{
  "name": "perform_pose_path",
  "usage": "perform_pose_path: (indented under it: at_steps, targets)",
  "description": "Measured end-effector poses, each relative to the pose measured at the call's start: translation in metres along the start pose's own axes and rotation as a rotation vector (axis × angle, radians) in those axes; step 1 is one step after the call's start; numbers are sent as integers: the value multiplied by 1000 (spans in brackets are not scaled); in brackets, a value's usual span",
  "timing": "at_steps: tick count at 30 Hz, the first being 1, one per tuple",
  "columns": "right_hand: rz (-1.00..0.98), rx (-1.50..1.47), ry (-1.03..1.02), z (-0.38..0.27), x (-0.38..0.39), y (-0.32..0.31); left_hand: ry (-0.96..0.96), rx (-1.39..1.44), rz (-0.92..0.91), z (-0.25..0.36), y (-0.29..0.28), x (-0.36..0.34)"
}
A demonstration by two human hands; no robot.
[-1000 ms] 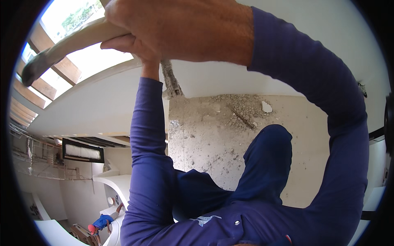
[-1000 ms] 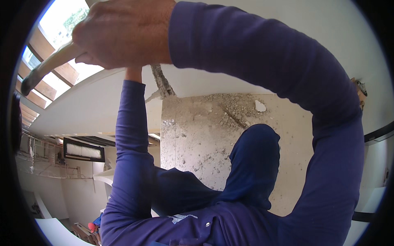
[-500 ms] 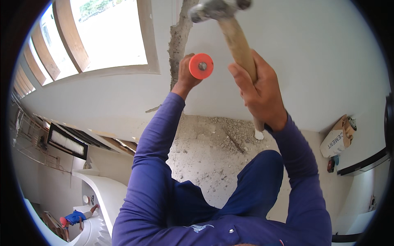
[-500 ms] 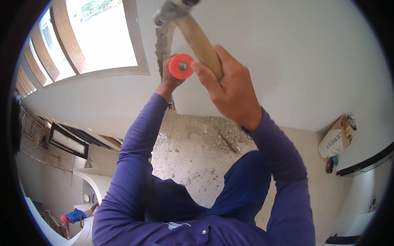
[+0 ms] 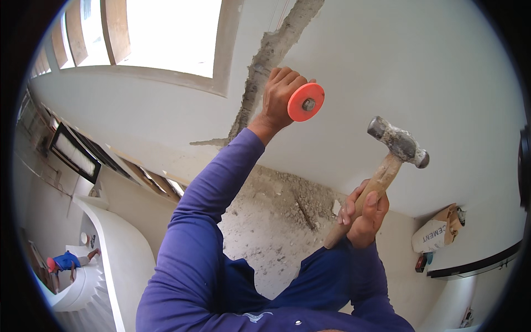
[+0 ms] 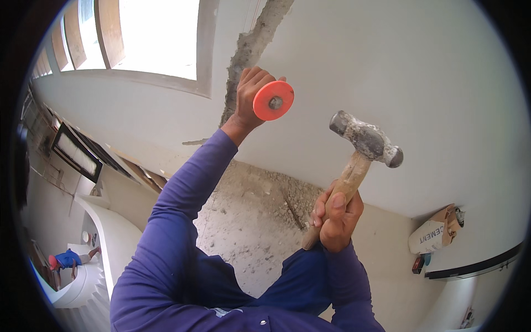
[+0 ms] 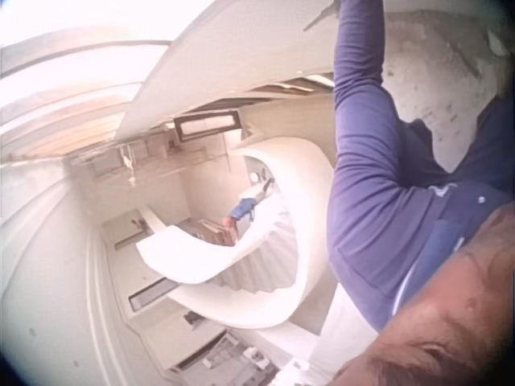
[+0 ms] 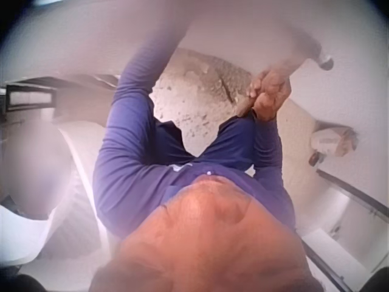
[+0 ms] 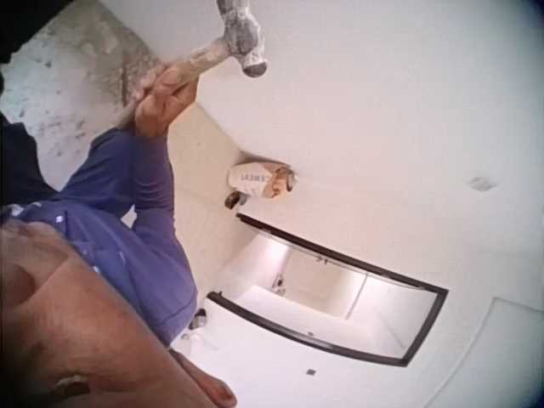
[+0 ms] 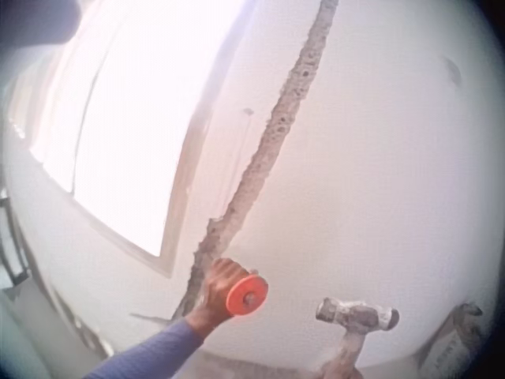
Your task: The person uses a hammer and a red-handled chisel to chip away at a concrete ledge on a spiral staircase. They repeatedly strike the chisel to remove material and occasionally clear debris by hand.
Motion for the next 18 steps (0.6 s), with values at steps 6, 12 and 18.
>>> perform_pose_path:
  at_steps: [6,12,18]
  targets:
    - [77,-63,-389,-8,-22,8,18,-32,90,3,4,9]
    - [-104,321,-652,114,-49,11,9,-42,61,6,7,10]
    - [-77,173,-535,107,-33,14,-23,-45,48,2,4,17]
Point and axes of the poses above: each hand's wrist, its own x-axis away from the middle knuckle, its own y-axis out of the palm, z = x × y, the point moved 1 cm from there along -x, towards the middle knuckle, and after that the axes turned 10 degrees about -y, right-handed, at the moved point
